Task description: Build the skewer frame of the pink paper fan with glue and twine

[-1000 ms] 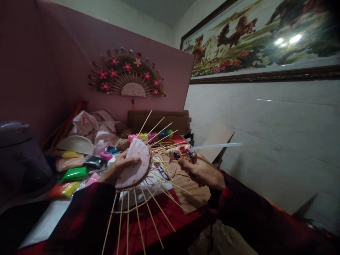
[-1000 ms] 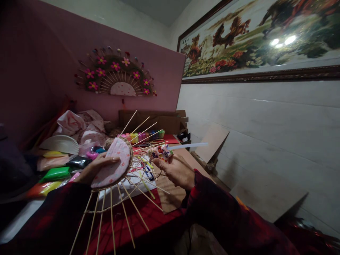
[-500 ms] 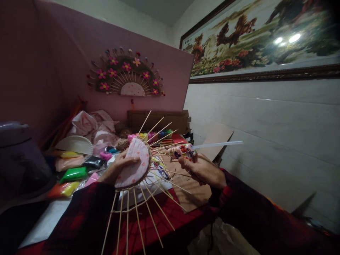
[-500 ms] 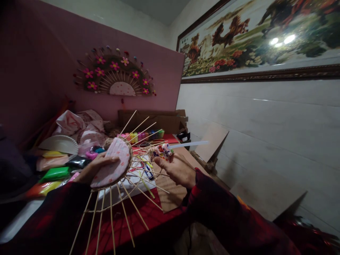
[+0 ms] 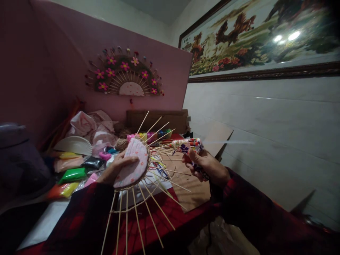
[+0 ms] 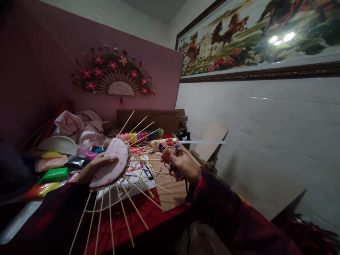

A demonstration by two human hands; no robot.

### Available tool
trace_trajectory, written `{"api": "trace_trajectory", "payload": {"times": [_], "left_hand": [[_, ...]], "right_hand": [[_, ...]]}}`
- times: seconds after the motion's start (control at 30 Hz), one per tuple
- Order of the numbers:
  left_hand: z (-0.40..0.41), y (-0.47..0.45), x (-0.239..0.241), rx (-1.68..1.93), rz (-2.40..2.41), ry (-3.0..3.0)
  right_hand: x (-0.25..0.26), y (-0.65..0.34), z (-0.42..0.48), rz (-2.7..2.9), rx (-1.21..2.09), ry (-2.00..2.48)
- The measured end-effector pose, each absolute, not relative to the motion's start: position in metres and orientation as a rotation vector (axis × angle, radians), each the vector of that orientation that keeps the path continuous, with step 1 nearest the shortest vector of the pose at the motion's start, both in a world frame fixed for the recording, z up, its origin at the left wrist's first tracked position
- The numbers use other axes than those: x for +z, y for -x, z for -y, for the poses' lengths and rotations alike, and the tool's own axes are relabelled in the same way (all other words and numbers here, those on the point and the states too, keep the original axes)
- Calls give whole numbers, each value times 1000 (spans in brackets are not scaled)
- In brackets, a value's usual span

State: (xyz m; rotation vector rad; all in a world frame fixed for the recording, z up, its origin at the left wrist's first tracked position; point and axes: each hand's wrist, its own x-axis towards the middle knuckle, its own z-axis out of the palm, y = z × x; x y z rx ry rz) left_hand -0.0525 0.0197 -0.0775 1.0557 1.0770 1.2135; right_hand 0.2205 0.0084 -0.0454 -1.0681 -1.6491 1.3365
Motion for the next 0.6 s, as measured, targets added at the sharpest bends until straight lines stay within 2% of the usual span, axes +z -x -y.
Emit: {"api": "trace_trajectory", "payload": {"times": [0.4,0.5,0.6], "left_hand": [[-27,59,-84,1187,-1060,-1052],[-26,60,-83,1186,-1062,-1038],[-26,62,-81,1239,-1057,-980]], "right_hand": [[-47,-227,-16,1510,1215,970],[-54,-234,-29,1362,1040,963],[-67,-249,-51,1240,829,1147]]}}
